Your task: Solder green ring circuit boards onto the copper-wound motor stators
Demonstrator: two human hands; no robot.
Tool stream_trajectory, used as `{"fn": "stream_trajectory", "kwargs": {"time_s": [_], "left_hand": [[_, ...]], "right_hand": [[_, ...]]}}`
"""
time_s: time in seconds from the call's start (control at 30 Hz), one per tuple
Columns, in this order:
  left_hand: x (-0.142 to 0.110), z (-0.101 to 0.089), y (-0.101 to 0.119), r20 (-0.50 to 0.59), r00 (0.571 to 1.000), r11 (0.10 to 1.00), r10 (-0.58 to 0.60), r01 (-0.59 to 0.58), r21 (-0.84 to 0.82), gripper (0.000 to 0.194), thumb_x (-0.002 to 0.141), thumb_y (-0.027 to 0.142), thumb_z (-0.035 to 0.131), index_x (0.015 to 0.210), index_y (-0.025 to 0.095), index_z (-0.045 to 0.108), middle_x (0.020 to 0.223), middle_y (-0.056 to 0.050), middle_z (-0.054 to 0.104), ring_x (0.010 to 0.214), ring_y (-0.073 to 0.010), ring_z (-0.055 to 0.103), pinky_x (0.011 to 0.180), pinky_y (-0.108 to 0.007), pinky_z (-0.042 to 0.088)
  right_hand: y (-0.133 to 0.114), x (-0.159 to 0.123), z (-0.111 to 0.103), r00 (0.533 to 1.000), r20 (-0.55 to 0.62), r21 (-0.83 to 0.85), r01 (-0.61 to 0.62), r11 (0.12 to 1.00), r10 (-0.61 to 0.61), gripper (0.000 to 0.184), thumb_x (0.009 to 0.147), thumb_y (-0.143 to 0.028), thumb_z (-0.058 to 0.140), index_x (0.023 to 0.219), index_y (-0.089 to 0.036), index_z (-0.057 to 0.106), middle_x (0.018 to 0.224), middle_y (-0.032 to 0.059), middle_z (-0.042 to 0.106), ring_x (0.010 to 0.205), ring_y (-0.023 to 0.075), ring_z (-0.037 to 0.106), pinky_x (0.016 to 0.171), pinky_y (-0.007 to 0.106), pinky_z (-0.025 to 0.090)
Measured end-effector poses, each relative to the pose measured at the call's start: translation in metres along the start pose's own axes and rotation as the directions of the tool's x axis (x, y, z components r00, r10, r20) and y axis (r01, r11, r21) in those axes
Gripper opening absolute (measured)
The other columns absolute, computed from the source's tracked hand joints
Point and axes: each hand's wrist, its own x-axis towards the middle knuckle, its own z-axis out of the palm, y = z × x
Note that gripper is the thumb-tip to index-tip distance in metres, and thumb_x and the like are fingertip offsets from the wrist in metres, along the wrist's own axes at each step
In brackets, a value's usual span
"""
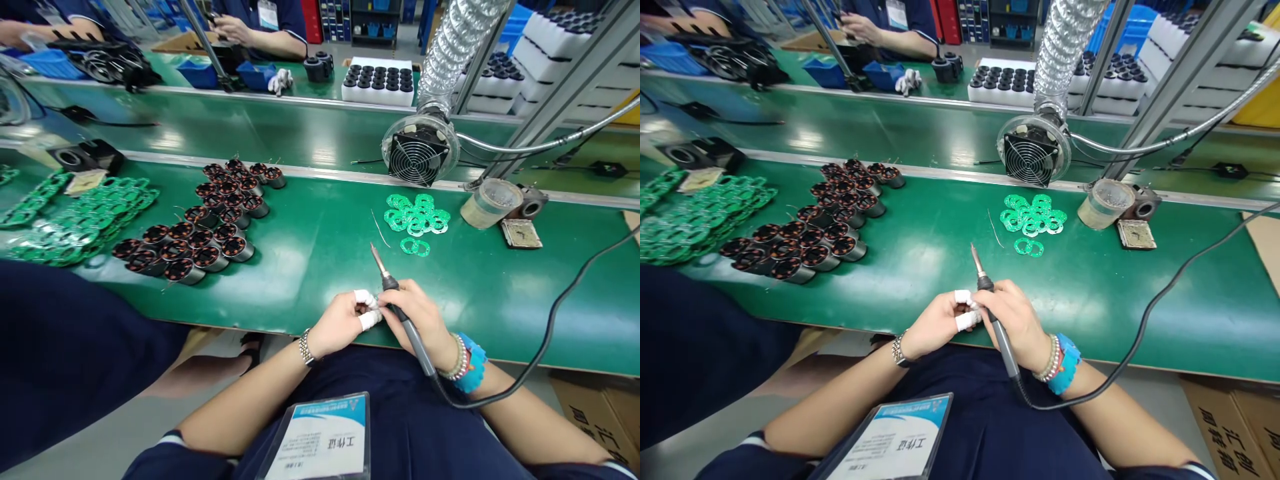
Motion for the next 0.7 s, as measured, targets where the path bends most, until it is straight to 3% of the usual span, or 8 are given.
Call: {"fn": "stream_trajectory", "kwargs": {"time_s": [0.17, 0.43, 0.6, 0.7], "left_hand": [[-0.004, -0.001, -0.001, -0.052, 0.997, 0.997, 0.065, -0.063, 0.041, 0.010, 0.070, 0.022, 0.062, 0.068, 0.013, 0.056, 0.066, 0.000, 0.055, 0.062, -0.0101, 0.050, 0.061, -0.023, 0.044], [-0.012, -0.001, -0.014, -0.042, 0.999, 0.976, -0.001, -0.008, -0.217, 0.019, 0.072, 0.030, 0.065, 0.076, 0.013, 0.057, 0.072, -0.001, 0.058, 0.066, -0.0109, 0.057, 0.063, -0.024, 0.050], [-0.011, -0.001, -0.021, -0.056, 0.998, 0.978, -0.032, 0.019, -0.210, 0.020, 0.070, 0.028, 0.068, 0.076, 0.012, 0.056, 0.071, -0.002, 0.061, 0.066, -0.0118, 0.061, 0.065, -0.025, 0.052], [-0.011, -0.001, -0.022, -0.087, 0.996, 0.981, -0.033, 0.016, -0.192, 0.019, 0.071, 0.028, 0.067, 0.077, 0.012, 0.057, 0.070, -0.003, 0.062, 0.065, -0.0119, 0.061, 0.064, -0.025, 0.053]], "right_hand": [[0.001, 0.000, 0.002, 0.999, 0.039, -0.014, -0.027, 1.000, 0.027, 0.026, 0.084, -0.007, 0.045, 0.107, -0.018, 0.051, 0.081, 0.0056, 0.058, 0.075, 0.0182, 0.050, 0.066, 0.032, 0.047], [-0.003, -0.013, 0.012, 0.996, -0.020, 0.016, -0.089, 0.996, 0.089, 0.022, 0.084, -0.009, 0.048, 0.103, -0.019, 0.053, 0.081, 0.0055, 0.059, 0.075, 0.0178, 0.051, 0.066, 0.032, 0.048], [-0.010, -0.016, -0.010, 0.993, -0.086, 0.047, -0.081, 0.996, 0.085, 0.020, 0.082, -0.008, 0.053, 0.098, -0.019, 0.058, 0.076, 0.0041, 0.060, 0.067, 0.0154, 0.051, 0.061, 0.029, 0.046], [-0.015, -0.020, -0.029, 0.998, -0.052, 0.071, -0.030, 0.997, 0.034, 0.027, 0.081, -0.011, 0.057, 0.107, -0.018, 0.059, 0.070, 0.0035, 0.060, 0.062, 0.0152, 0.052, 0.057, 0.029, 0.045]]}}
